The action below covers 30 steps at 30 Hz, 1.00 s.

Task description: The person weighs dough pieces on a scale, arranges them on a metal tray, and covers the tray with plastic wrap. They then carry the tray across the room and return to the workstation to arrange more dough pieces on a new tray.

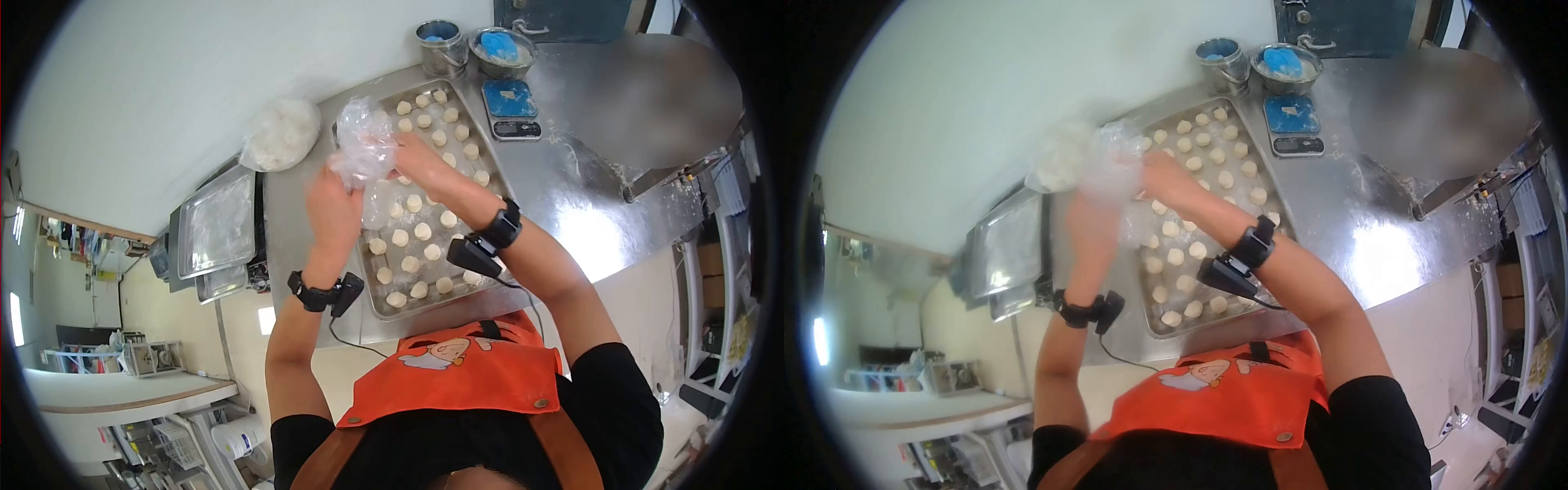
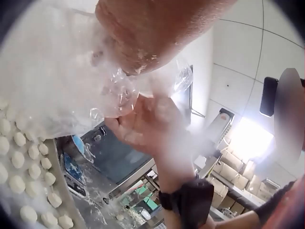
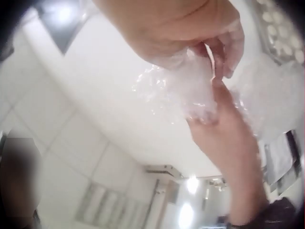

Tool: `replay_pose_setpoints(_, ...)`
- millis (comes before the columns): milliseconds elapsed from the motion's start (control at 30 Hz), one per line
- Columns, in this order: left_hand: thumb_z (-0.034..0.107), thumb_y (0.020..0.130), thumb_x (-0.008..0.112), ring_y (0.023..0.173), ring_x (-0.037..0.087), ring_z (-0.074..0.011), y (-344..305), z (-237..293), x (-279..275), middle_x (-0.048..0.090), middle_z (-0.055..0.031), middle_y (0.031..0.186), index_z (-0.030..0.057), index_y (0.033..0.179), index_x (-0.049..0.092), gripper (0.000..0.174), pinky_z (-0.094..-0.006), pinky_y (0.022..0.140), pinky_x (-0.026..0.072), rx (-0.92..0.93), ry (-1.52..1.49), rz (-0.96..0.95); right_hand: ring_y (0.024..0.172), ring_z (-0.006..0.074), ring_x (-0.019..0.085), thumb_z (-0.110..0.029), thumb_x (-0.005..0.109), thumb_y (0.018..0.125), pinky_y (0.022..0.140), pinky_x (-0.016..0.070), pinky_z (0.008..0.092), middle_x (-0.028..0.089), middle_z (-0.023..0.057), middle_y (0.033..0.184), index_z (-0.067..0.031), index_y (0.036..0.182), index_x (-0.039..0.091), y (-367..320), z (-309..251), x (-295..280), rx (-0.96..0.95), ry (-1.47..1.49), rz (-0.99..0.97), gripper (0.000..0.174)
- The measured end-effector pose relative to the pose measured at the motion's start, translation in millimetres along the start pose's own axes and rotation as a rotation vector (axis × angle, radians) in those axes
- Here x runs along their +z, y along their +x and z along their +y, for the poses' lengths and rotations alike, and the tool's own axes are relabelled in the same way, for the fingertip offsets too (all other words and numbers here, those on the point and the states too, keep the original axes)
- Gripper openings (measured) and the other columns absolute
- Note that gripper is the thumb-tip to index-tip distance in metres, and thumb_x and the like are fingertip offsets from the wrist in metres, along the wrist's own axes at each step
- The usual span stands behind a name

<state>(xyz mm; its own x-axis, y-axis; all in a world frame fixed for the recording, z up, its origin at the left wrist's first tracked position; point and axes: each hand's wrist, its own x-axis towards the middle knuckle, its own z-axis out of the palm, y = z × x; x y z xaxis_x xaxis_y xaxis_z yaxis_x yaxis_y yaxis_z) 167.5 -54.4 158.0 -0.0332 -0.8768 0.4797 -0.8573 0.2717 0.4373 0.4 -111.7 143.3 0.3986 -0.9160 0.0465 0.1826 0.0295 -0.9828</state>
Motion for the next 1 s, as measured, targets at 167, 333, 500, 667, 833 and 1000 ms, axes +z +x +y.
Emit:
replay_pose_setpoints(167,0.016,0.083,0.066,0.093,0.064,-0.0303,-29.3,-26.5,-4.7,0.064,-0.0173,0.107,0.0012,0.125,0.048,0.047,-0.037,0.084,0.0483,-0.182,-0.519,-0.38,0.086,0.012,0.06,-0.015,0.057,0.091,0.074,0.0485,0.0279,0.064,0.0045,0.098,-0.0005,0.113,0.06,-4.6,-7.2,-3.6,0.012,0.273,0.062,0.026)
replay_pose_setpoints(333,0.026,0.092,0.059,0.098,0.062,-0.0203,-11.3,-45.3,-28.9,0.061,-0.0106,0.114,-0.0003,0.131,0.042,0.051,-0.0351,0.092,0.0464,-0.235,-0.915,-0.482,0.086,0.0108,0.058,-0.014,0.055,0.093,0.075,0.048,0.0283,0.064,0.0032,0.099,0.0,0.113,0.058,-2.2,-1.9,2.0,-0.028,-0.063,-0.203,0.024)
replay_pose_setpoints(500,0.028,0.091,0.06,0.093,0.062,-0.0158,-7.8,-24.2,-47.7,0.063,-0.0078,0.107,-0.0024,0.115,0.056,0.039,-0.0325,0.086,0.0504,-0.564,-1.323,-0.625,0.076,0.0125,0.057,-0.019,0.062,0.089,0.07,0.0467,0.0306,0.063,0.0093,0.082,0.0036,0.101,0.06,0.5,-17.8,12.6,-0.321,-0.56,-0.157,0.026)
replay_pose_setpoints(667,0.038,0.09,0.061,0.064,0.058,-0.0101,-12.0,-96.7,-66.7,0.064,-0.004,0.083,-0.0016,0.11,0.057,0.045,-0.0288,0.068,0.053,-0.857,-1.334,-0.538,0.056,0.0143,0.044,-0.031,0.065,0.086,0.054,0.037,0.0354,0.046,0.0126,0.058,0.0072,0.077,0.056,12.7,-27.9,-47.8,-0.368,-0.968,-0.135,0.04)
replay_pose_setpoints(833,0.043,0.09,0.06,0.05,0.051,-0.0082,17.1,-132.6,-71.0,0.061,-0.0024,0.067,-0.0021,0.106,0.061,0.048,-0.0242,0.053,0.0478,-0.918,-1.279,-0.83,0.059,0.0132,0.039,-0.044,0.06,0.09,0.051,0.0291,0.0358,0.045,0.0055,0.063,0.0017,0.066,0.055,27.0,-34.3,-86.9,0.133,-0.952,-0.268,0.052)
replay_pose_setpoints(1000,0.033,0.091,0.061,0.056,0.055,-0.0105,17.0,-149.8,-38.5,0.063,-0.0021,0.075,0.0004,0.108,0.062,0.037,-0.0235,0.051,0.0455,-0.749,-1.234,-1.026,0.079,0.0174,0.062,-0.042,0.065,0.086,0.071,0.0521,0.0319,0.066,0.0073,0.089,0.0036,0.098,0.064,29.6,-28.9,-130.6,0.291,0.207,-0.257,0.048)
